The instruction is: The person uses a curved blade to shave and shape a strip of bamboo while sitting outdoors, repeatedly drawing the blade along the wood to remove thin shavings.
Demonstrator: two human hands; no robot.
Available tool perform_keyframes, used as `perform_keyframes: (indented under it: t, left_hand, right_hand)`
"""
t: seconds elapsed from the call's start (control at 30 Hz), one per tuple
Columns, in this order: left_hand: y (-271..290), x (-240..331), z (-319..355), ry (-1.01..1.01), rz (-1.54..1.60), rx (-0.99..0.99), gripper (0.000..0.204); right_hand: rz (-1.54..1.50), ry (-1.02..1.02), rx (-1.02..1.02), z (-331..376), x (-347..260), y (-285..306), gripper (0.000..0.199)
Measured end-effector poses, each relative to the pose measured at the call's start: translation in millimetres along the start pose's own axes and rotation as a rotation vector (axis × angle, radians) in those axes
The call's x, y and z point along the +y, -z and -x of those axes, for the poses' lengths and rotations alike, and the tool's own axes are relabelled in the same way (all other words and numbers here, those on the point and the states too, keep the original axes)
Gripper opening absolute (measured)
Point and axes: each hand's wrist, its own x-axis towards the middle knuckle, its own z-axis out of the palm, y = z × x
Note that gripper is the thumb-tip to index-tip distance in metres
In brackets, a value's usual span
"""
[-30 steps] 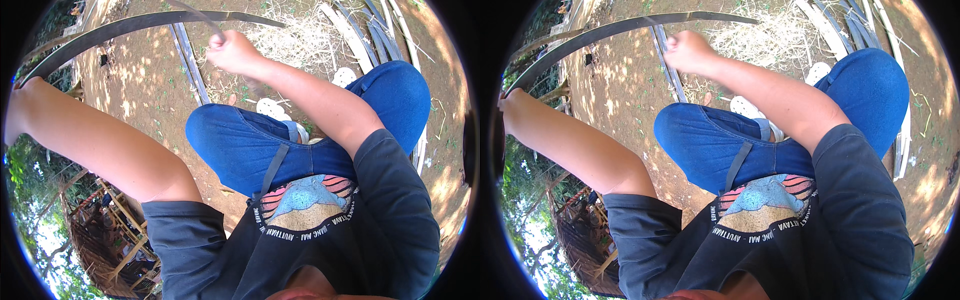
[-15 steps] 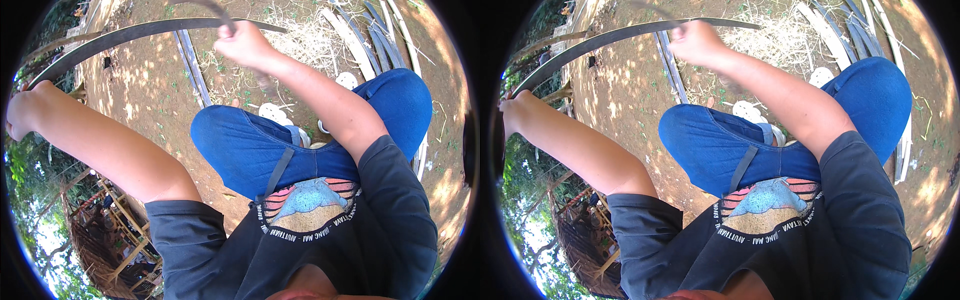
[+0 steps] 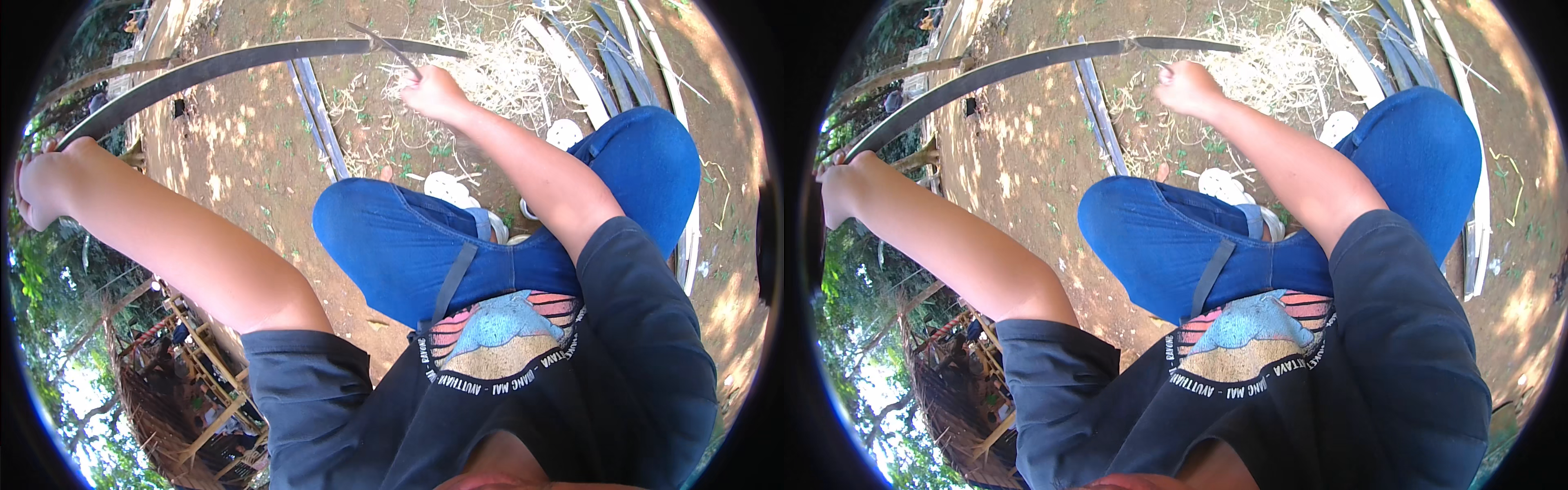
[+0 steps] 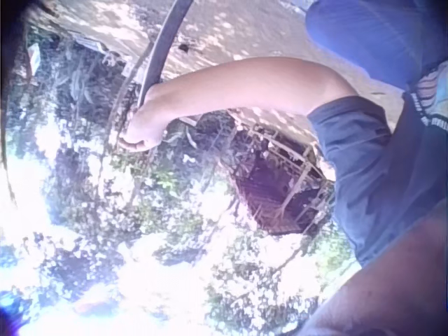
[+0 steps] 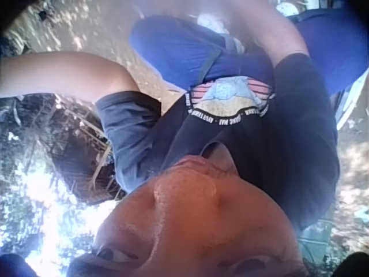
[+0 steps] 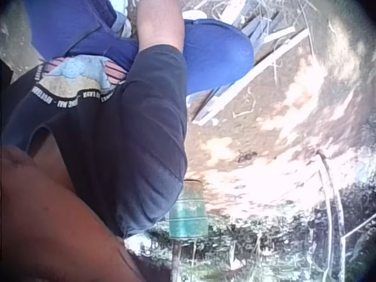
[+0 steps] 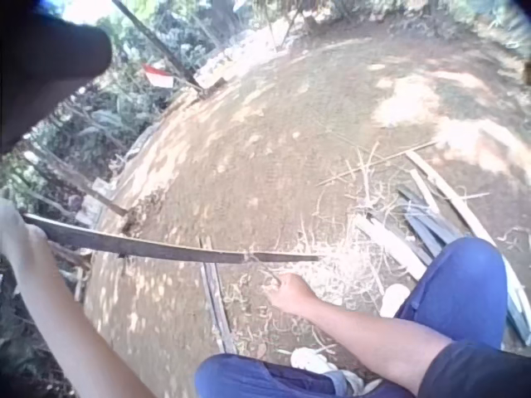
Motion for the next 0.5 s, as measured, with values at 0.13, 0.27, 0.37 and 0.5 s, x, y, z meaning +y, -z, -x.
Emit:
perform_keyframes:
  t: [0.13, 0.27, 0.37, 0.5]
  left_hand:
    - [4, -3, -5, 0.036, 0.039, -0.029, 0.017]
    - [12, -8, -14, 0.096, 0.085, -0.06, 0.022]
    - [19, -10, -29, 0.155, 0.135, -0.096, 0.026]
    - [21, -4, -39, 0.208, 0.243, -0.19, 0.03]
  right_hand:
    - [0.006, -0.172, 0.117, -7, 33, 23, 0.022]
    - [-0.25, 0.067, 0.006, 14, -49, 3, 0.029]
    - [-0.415, 0.387, -0.098, 47, -129, -11, 0.038]
    - [-0.325, 0.536, -0.145, 58, -165, -21, 0.042]
